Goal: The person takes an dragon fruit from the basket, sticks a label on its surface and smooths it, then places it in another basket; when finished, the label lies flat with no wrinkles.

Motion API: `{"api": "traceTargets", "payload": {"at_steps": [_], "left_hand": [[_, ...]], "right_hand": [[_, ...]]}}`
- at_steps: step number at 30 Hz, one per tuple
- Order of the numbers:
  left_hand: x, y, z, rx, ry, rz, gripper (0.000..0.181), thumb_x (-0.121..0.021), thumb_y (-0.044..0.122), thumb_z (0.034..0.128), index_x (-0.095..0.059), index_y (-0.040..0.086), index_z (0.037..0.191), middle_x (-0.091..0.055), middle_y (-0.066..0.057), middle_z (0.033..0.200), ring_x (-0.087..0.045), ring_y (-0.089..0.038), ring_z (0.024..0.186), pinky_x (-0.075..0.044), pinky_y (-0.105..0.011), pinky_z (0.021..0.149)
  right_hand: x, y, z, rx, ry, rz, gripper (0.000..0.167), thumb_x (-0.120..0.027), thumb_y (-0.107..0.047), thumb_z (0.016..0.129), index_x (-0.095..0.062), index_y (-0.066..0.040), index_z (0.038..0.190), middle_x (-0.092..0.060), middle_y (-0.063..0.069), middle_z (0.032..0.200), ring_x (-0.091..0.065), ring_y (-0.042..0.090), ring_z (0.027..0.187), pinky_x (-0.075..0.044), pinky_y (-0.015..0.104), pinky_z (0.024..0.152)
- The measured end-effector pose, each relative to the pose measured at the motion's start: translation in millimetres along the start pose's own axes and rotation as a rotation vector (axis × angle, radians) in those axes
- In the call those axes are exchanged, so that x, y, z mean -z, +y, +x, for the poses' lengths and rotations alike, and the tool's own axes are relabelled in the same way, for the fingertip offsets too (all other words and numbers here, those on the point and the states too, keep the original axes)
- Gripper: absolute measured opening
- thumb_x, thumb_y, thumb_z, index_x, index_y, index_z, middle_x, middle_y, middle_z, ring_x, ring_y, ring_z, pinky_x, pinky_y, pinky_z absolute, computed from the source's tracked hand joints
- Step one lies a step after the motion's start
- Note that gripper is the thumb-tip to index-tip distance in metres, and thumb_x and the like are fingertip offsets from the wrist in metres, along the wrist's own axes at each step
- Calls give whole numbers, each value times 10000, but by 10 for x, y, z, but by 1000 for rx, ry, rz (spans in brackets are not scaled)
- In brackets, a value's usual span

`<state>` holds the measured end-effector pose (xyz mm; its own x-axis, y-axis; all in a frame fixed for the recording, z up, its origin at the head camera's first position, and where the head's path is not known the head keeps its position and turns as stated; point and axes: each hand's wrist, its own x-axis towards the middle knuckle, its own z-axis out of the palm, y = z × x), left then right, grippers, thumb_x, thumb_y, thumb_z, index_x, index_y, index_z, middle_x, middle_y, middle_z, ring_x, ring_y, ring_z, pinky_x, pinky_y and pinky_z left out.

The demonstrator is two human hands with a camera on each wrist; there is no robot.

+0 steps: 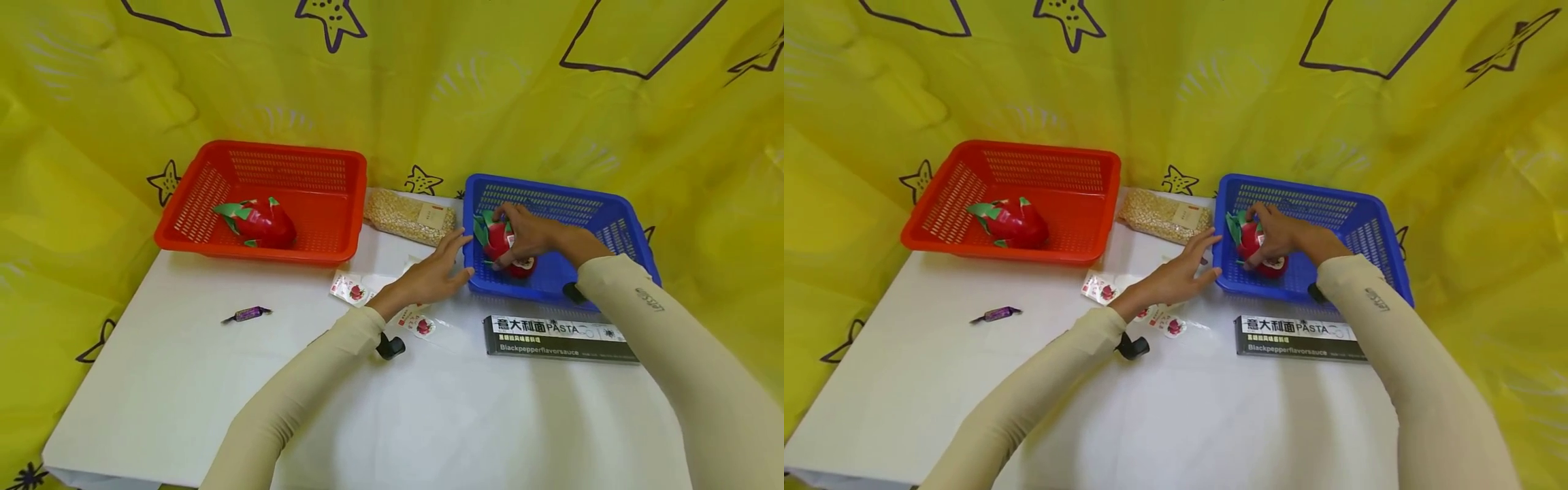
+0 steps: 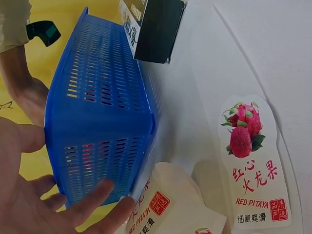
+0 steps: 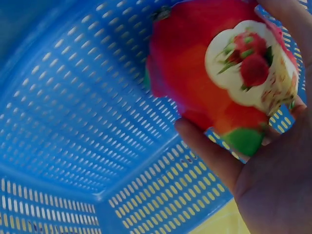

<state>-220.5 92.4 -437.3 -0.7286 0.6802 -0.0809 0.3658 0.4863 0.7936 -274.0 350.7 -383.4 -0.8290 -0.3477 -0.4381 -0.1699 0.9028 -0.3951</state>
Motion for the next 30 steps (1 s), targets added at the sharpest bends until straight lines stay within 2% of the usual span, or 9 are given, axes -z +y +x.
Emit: {"api": "traceTargets", "payload": {"at_steps": [3,9,18,24,30], "left_hand": [[-21,12,-5,-4,-10,-1,711,-514,368,1125,-143,198,1707,10,-25,1793,-417,-295,1539,-491,-517,1135],[-41,34,-16,-5,-8,-5,704,-514,354,1126,-147,191,1706,6,-44,1792,-522,-300,1458,-527,-506,1092],[-60,37,-43,5,-9,-11,703,-501,366,1130,-133,212,1709,21,-27,1793,-547,-293,1437,-550,-502,1059],[-45,53,-38,12,-8,-7,700,-497,378,1130,-138,219,1709,24,6,1795,-563,-273,1422,-563,-477,1039],[-9,73,-29,21,14,7,698,-517,352,1125,-168,189,1707,-6,-17,1796,-582,-275,1401,-566,-469,1036]], "right_hand": [[-5,29,-3,0,-9,42,967,-936,-297,788,-282,-22,1446,-389,333,1429,-507,540,1267,-557,650,975],[2,68,-14,-1,-35,109,1025,-933,-245,798,-232,-11,1509,-425,346,1432,-566,519,1233,-573,623,956],[-7,93,-45,-51,-13,57,1063,-928,-338,795,-225,-79,1549,-348,368,1423,-494,578,1262,-552,677,956],[-12,95,-61,-43,7,57,1088,-915,-342,801,-205,-66,1578,-333,380,1437,-487,590,1263,-537,697,964],[-19,96,-68,-19,42,84,1088,-901,-331,821,-196,-37,1596,-334,377,1465,-465,580,1293,-515,704,998]]}}
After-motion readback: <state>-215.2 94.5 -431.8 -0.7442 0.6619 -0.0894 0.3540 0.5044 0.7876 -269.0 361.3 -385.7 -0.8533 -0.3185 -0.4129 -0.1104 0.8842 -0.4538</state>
